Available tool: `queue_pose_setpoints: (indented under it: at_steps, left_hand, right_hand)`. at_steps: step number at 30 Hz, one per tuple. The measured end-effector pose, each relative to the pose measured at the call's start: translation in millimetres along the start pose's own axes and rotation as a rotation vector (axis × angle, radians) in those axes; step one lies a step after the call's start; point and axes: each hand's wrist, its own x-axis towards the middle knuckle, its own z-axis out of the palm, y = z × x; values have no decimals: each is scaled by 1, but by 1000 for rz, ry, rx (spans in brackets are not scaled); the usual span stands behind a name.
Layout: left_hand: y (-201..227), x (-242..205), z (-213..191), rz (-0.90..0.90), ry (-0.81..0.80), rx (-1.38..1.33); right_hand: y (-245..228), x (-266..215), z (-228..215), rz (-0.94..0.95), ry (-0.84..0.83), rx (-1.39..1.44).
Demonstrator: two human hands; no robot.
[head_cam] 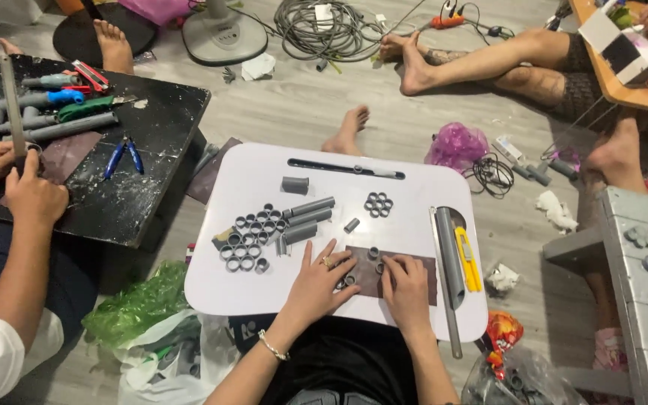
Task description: Organizing and arranging small PVC pipe rings on a portable tray.
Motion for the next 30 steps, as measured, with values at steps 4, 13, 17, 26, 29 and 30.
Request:
queue_pose_setpoints:
  at_steps: [4, 13, 17, 26, 29, 30]
  left_hand:
    - [3, -3, 0, -6, 42, -21]
    - [2, -5, 0, -14, 42, 10]
    - [2, -6, -1, -1, 39, 13]
    - [-2, -4, 1, 11, 11, 31]
    - [1, -3, -1, 7, 17, 21]
    - [2, -3, -2, -3, 34, 18]
  right_hand:
    - [0, -6, -3, -7, -28, -32]
    - [-2, -10, 2, -105, -27, -134]
    - [1, -14, 4, -107, -68, -185]
    - [-4, -7, 6, -81, -61, -113]
    - [-8, -9, 4, -53, -70, -96]
    - [-9, -11, 2, -39, -97, -90]
